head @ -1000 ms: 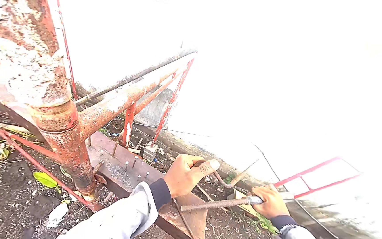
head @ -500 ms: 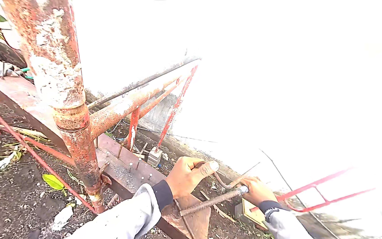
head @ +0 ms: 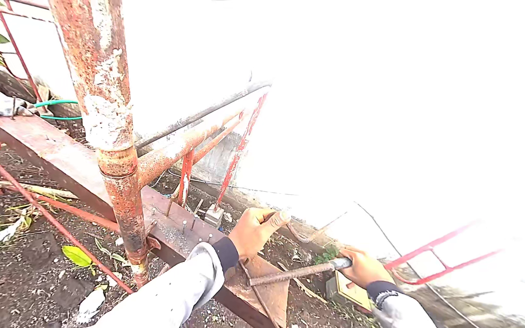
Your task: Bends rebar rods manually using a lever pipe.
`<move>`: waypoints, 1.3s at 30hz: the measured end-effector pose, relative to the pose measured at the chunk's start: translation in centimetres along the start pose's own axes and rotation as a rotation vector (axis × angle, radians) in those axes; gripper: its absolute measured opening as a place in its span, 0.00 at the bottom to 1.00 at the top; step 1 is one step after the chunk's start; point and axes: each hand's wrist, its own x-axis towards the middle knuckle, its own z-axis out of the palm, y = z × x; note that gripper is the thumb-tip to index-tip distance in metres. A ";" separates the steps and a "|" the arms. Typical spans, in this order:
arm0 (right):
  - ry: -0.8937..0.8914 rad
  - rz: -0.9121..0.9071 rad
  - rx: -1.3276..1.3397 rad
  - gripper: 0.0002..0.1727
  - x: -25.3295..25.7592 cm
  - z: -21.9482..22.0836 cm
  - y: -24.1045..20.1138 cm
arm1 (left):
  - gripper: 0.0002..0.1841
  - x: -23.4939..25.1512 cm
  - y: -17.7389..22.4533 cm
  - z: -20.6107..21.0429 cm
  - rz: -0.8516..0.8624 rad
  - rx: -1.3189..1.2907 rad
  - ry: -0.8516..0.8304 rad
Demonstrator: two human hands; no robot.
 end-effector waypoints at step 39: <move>-0.136 1.133 0.073 0.19 -26.1 -8.5 -20.7 | 0.26 0.3 -1.0 -0.8 0.109 -0.053 -0.124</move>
